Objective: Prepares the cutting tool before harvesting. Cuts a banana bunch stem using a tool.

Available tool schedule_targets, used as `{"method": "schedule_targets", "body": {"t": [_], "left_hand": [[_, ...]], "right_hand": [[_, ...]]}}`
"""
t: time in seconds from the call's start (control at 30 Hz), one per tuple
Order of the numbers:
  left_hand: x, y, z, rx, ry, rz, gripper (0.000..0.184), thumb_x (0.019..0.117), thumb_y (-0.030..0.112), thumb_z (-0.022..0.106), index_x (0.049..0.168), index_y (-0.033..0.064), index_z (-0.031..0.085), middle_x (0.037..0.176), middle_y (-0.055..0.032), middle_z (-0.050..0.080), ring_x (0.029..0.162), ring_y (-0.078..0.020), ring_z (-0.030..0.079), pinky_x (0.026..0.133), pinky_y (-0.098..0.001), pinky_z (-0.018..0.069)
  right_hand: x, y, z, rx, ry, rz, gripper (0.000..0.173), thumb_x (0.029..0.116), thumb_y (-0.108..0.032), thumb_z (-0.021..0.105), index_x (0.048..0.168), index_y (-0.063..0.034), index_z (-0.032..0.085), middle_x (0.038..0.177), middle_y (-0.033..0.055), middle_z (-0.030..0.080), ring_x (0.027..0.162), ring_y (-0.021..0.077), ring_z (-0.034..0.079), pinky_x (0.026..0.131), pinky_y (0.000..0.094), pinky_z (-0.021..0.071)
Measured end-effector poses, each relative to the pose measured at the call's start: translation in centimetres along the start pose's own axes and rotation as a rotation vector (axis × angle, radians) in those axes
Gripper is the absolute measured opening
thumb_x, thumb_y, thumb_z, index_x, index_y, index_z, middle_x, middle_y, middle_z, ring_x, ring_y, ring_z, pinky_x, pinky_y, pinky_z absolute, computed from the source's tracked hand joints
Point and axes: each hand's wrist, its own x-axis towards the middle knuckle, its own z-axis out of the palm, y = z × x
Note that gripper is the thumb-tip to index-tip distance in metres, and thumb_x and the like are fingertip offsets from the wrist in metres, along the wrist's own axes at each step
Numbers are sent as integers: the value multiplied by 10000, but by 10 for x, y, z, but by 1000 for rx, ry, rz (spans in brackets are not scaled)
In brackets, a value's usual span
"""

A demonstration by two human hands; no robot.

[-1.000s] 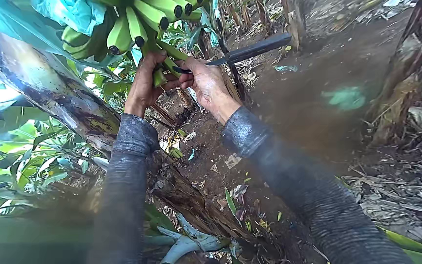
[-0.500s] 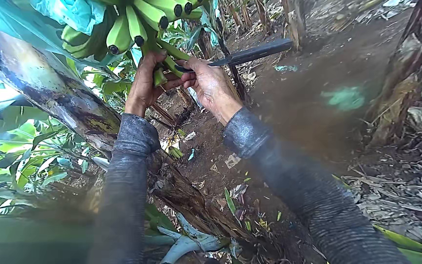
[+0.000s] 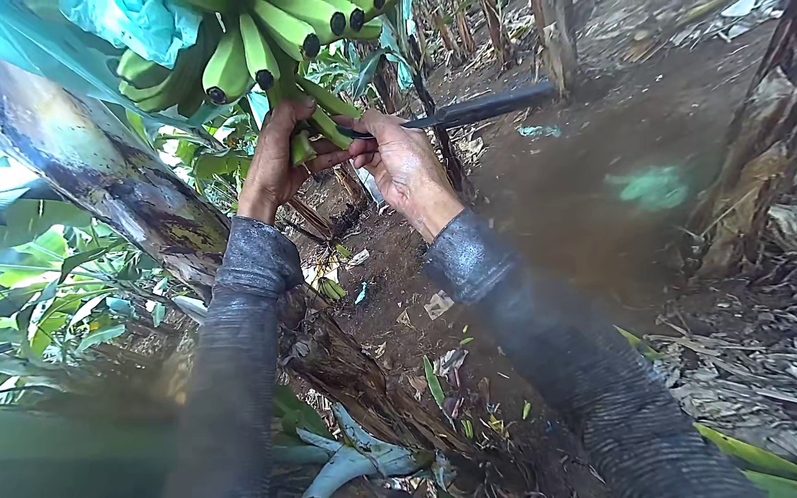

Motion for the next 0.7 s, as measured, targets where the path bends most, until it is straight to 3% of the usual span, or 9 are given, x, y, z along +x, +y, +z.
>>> {"method": "schedule_targets", "body": {"t": [0.13, 0.3, 0.5, 0.6, 0.7], "left_hand": [[-2, 1, 1, -35, -22, -24, 278, 1079, 253, 344, 1242, 69, 476, 1096, -180, 709, 947, -327, 743, 856, -482, 635], [-1, 3, -1, -5, -61, -49, 342, 1073, 292, 361, 1342, 103, 456, 1149, -169, 699, 978, -323, 735, 875, -466, 628], [0, 3, -3, 52, -8, 3, 290, 1035, 280, 453, 1267, 108, 473, 1139, -138, 659, 1037, -327, 698, 857, -557, 614], [3, -1, -2, 162, 83, 123, 217, 1004, 271, 497, 1168, 139, 547, 1017, -28, 682, 939, -181, 700, 805, -414, 620], [5, -2, -4, 215, 134, 166, 241, 980, 273, 540, 1186, 153, 573, 1035, 18, 670, 963, -118, 675, 823, -357, 597]], "right_hand": [[9, -5, 3, 39, 63, 32, 179, 1036, -167, 550, 966, -23, 631, 739, 83, 655, 611, 170, 650, 605, 314, 585], [14, -10, 8, 15, 96, 86, 202, 1029, -240, 576, 985, -56, 646, 745, 65, 637, 644, 180, 641, 629, 354, 582], [12, -9, 10, -15, 88, 108, 195, 1026, -257, 587, 984, -76, 648, 781, 54, 628, 702, 189, 649, 659, 377, 579], [11, -8, 11, -57, 69, 108, 222, 1040, -280, 560, 1004, -85, 660, 804, 45, 656, 754, 179, 669, 686, 374, 572], [11, -6, 12, -75, 78, 74, 232, 1047, -286, 559, 997, -86, 666, 803, 39, 673, 767, 167, 680, 695, 360, 575]]}}
